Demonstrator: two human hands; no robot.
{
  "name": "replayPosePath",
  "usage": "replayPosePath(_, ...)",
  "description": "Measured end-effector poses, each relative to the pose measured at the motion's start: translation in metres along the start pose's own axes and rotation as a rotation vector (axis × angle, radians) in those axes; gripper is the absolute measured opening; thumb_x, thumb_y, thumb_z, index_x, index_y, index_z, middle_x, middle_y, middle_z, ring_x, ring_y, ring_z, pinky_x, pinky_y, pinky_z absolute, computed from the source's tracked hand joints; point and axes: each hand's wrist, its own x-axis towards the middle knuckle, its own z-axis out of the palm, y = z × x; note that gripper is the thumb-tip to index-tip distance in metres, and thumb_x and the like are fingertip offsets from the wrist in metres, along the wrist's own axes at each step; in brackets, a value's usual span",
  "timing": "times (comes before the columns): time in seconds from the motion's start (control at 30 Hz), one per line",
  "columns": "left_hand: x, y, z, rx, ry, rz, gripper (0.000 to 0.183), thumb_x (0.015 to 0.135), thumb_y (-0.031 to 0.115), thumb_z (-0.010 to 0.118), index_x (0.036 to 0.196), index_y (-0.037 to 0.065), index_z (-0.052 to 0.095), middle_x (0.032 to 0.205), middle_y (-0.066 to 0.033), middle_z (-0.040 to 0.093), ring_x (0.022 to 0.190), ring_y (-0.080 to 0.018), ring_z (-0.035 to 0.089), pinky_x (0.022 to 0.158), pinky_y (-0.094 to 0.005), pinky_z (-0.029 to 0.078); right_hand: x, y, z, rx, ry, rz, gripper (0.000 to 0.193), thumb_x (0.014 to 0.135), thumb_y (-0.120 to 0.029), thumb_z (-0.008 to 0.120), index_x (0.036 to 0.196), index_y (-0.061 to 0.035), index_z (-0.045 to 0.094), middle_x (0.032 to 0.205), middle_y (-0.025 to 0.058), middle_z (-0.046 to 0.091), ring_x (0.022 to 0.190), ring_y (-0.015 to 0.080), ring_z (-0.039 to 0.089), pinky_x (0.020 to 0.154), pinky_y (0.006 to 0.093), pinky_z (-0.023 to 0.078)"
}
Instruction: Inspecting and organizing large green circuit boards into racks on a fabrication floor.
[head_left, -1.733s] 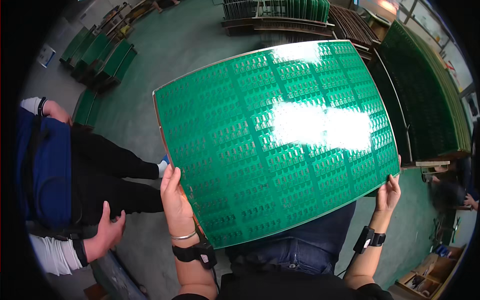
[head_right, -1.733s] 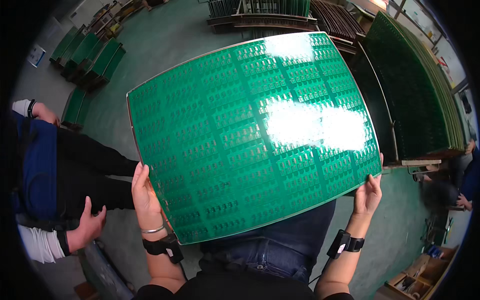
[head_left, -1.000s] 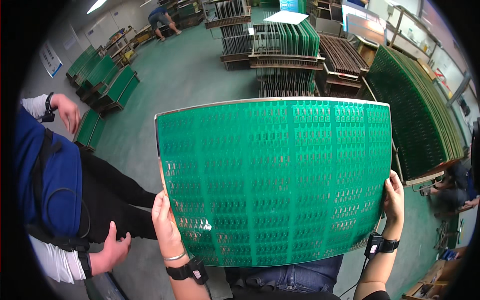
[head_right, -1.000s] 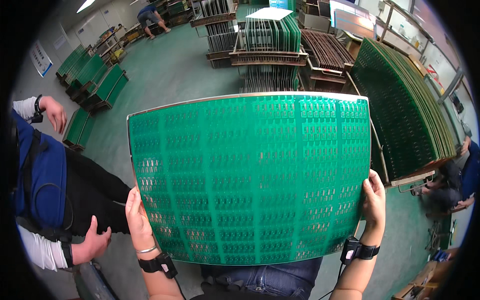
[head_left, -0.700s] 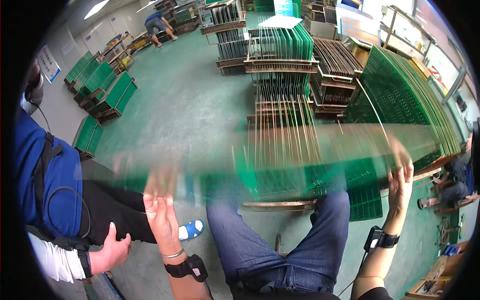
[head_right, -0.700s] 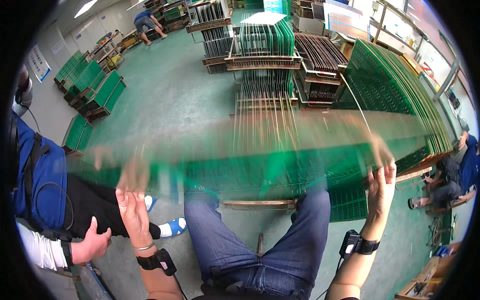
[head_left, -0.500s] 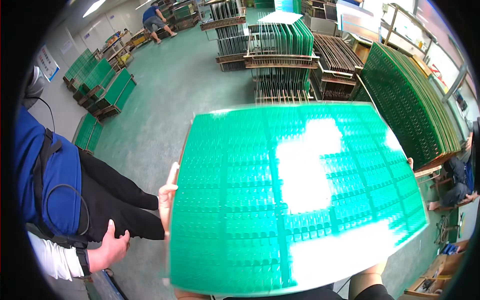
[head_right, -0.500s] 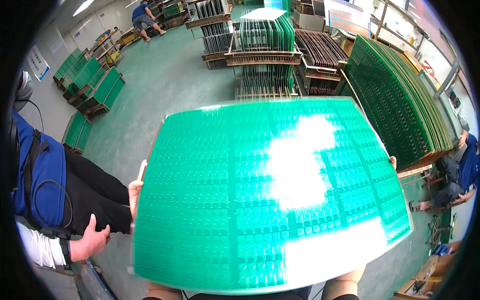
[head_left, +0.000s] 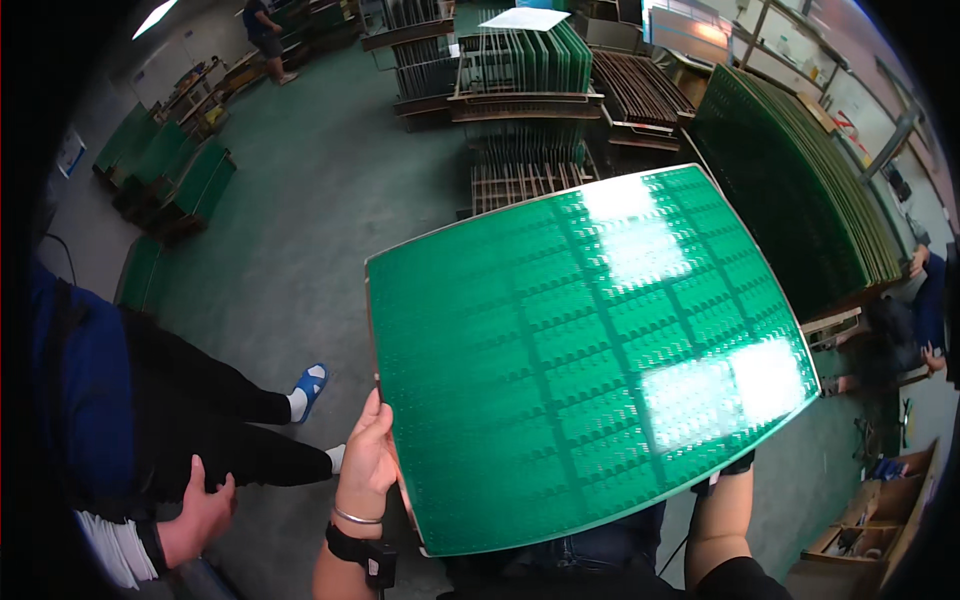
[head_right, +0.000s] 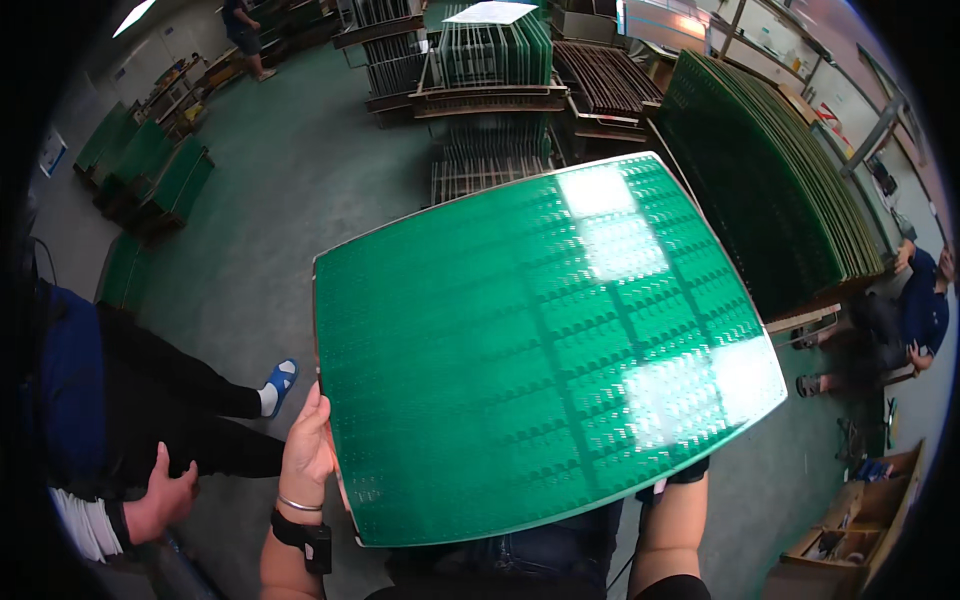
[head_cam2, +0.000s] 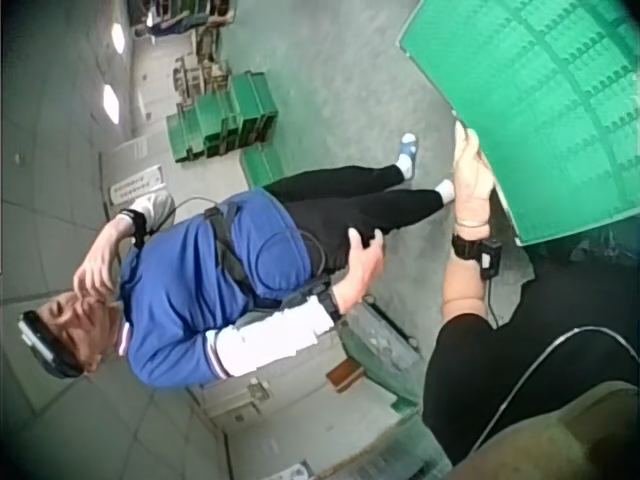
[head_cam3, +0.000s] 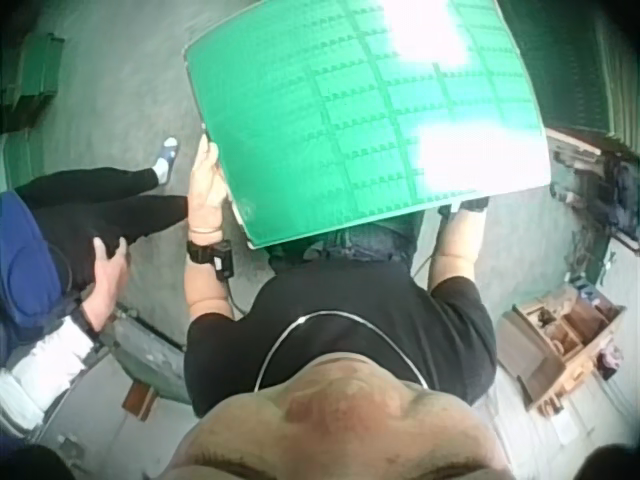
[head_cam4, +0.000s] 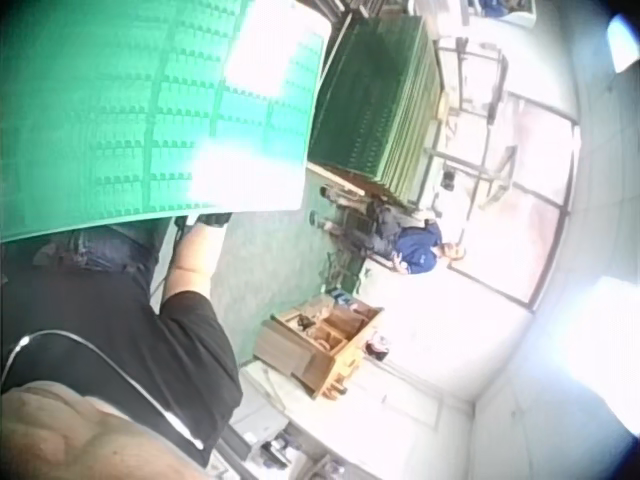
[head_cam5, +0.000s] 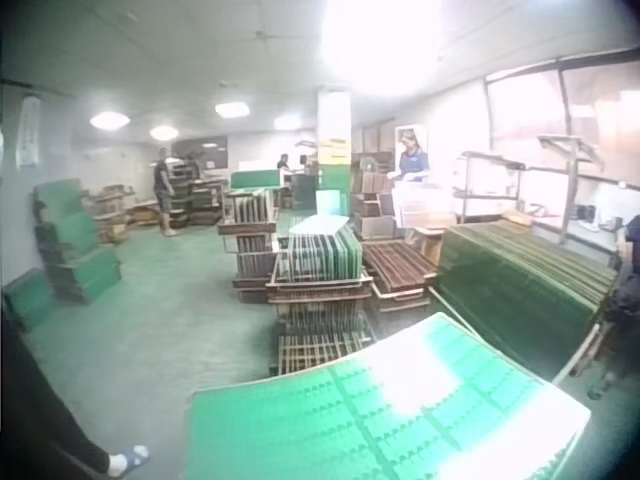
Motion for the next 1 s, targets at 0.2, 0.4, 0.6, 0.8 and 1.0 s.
replayPosePath(0.2,0.008,-0.003,-0.017,-0.073,0.081,0.141,0.037,0.096,0.008,0.04,0.134,0.005,0.038,0.126,-0.0097,0.052,0.11,-0.0214,0.055,0.093,-0.0367,0.048,0.016,-0.003,-0.01,0.301,-0.122,-0.081,0.045,0.099,-0.035,0.035,0.125,-0.0017,0.047,0.123,0.012,0.054,0.111,0.0251,0.05,0.097,0.0397,0.04)
replayPosePath(0.4,0.016,0.0,-0.028,0.026,0.08,0.306,0.042,0.095,0.008,0.044,0.136,0.004,0.035,0.128,-0.0099,0.05,0.113,-0.0216,0.053,0.096,-0.0364,0.045,0.004,-0.025,0.043,0.416,-0.099,-0.164,0.053,0.099,-0.045,0.03,0.122,-0.0035,0.052,0.122,0.0083,0.057,0.111,0.0247,0.051,0.099,0.0392,0.038)
replayPosePath(0.6,0.015,-0.003,-0.051,-0.037,0.115,0.315,0.044,0.096,0.006,0.04,0.139,0.008,0.033,0.132,-0.0103,0.047,0.116,-0.0239,0.05,0.097,-0.0409,0.045,0.01,-0.028,0.062,0.448,-0.074,-0.129,0.058,0.097,-0.049,0.029,0.128,-0.0042,0.05,0.127,0.0103,0.054,0.114,0.0275,0.05,0.1,0.0414,0.037)
replayPosePath(0.8,0.015,-0.007,-0.055,-0.099,0.141,0.299,0.042,0.096,0.006,0.038,0.138,0.007,0.035,0.132,-0.0111,0.048,0.116,-0.0243,0.051,0.098,-0.0426,0.045,0.011,-0.033,0.069,0.469,-0.083,-0.124,0.06,0.097,-0.05,0.028,0.13,-0.0045,0.047,0.129,0.0129,0.052,0.117,0.0293,0.049,0.102,0.0432,0.035)
replayPosePath(1.0,0.009,-0.016,-0.057,-0.096,0.163,0.3,0.041,0.097,0.007,0.034,0.138,0.006,0.035,0.132,-0.0109,0.048,0.117,-0.0242,0.051,0.099,-0.0435,0.044,0.016,-0.032,0.074,0.503,-0.148,-0.076,0.061,0.097,-0.051,0.028,0.13,-0.0031,0.047,0.128,0.014,0.053,0.116,0.0293,0.05,0.101,0.0422,0.037)
